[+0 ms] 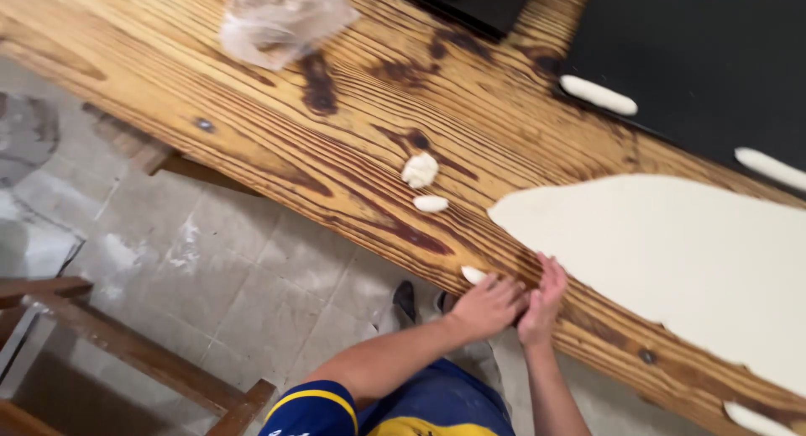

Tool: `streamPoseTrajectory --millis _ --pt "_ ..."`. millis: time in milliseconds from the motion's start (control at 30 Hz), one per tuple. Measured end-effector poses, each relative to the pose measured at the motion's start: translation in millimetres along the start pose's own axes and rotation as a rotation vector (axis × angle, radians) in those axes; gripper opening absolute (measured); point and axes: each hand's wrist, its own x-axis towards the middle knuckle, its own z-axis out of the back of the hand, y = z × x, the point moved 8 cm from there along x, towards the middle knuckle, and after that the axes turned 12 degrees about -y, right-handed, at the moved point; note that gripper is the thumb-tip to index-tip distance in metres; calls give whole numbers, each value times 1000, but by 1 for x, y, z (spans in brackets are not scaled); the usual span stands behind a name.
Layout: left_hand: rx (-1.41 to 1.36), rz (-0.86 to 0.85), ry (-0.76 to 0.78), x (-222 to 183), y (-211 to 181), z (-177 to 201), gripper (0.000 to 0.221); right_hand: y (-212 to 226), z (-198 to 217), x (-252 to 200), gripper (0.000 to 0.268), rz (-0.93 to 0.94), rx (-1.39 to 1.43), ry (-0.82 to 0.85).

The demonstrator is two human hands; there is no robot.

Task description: Shaping dough into small rolls and arranging them on baking sheets

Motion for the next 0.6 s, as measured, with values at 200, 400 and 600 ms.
streamPoseTrajectory --millis 200,400,600 --pt "17 -32 175 6 10 -3 36 2 -16 35 67 92 30 34" --pt "88 13 165 15 27 -1 47 -1 -31 52 65 218 -136 243" --pt "-29 -11 146 14 18 10 19 15 -21 16 73 -232 -222 223"
